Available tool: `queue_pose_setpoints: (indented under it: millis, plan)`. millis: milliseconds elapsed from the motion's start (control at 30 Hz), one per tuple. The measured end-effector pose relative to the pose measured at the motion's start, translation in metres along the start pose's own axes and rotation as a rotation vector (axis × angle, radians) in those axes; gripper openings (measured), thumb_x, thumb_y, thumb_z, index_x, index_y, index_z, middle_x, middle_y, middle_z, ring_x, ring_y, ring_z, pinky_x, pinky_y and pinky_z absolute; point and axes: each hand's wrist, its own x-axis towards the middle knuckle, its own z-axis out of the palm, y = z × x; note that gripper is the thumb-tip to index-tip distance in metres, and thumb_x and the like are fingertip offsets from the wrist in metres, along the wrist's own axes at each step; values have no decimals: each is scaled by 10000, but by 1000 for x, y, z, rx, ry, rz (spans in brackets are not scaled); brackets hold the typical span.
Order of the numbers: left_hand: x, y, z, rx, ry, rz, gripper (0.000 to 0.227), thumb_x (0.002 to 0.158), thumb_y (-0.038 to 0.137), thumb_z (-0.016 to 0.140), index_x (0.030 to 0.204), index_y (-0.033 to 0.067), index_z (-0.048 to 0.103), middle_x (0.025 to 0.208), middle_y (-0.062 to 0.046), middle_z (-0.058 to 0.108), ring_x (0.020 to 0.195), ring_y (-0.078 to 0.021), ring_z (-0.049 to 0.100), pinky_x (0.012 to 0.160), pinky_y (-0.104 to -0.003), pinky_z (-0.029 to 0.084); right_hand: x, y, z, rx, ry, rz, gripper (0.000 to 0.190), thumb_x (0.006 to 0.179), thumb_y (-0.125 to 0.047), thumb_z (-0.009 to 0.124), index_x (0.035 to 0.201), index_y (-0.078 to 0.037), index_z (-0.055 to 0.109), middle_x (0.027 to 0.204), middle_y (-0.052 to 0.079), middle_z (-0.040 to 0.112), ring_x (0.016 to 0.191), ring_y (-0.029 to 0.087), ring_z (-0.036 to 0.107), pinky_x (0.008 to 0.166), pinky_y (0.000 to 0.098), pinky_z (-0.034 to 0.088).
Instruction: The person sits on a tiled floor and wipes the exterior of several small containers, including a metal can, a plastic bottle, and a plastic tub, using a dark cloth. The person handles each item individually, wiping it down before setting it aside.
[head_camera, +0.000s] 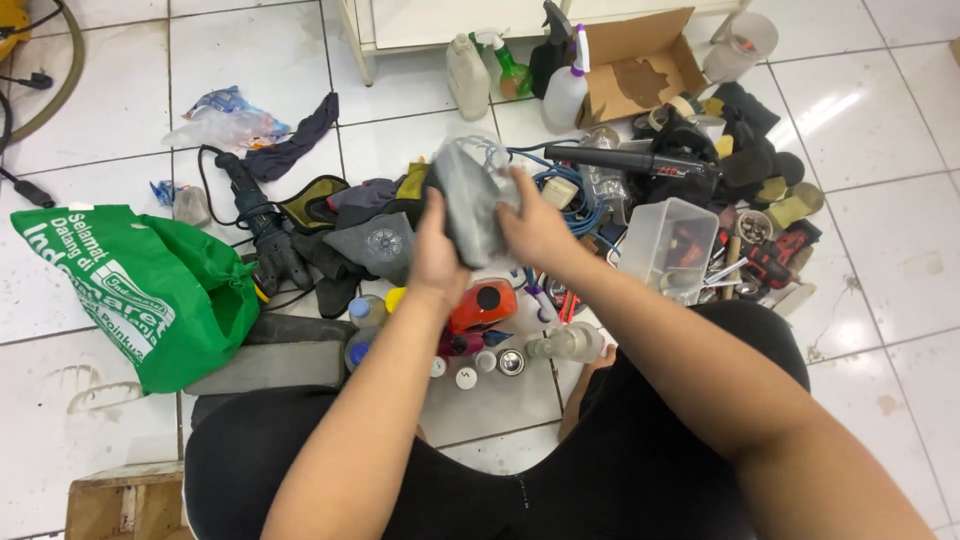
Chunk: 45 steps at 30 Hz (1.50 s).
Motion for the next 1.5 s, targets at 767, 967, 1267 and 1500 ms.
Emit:
queue_pose_setpoints:
  millis: [767,967,1267,1500]
  plan:
    - [31,13,-28,1495,-220,1043,535,1085,331,393,1595,174,349,1652,-117,304,1494,-428,308,1192,-598,254,48,54,39,93,-29,-43,553,963,-425,516,1499,-394,381,1432,181,532,1295,366,555,1059,503,473]
    - [12,-24,-20,1371,-289,963,553,1080,307,387,1588,98,324,1636,-183,313,1491,-463,283,1203,-617,194,70,57,34,50,6,-69,551,963,-452,517,1495,-394,388,1401,168,555,1275,360,570,1051,503,479]
    - [7,-44,-38,1387,-475,1125,549,1063,340,434,1579,163,374,1661,-90,308,1544,-343,265,1240,-493,212,95,75,26,-19,54,-75,551,962,-492,518,1490,-393,397,1355,149,589,1246,351,593,1037,502,489]
    - [30,14,-37,944,-119,748,544,1110,310,318,1583,46,279,1645,-222,261,1525,-455,131,1258,-533,98,91,73,64,-63,105,-69,553,961,-526,519,1485,-392,405,1317,134,617,1221,343,611,1026,502,496]
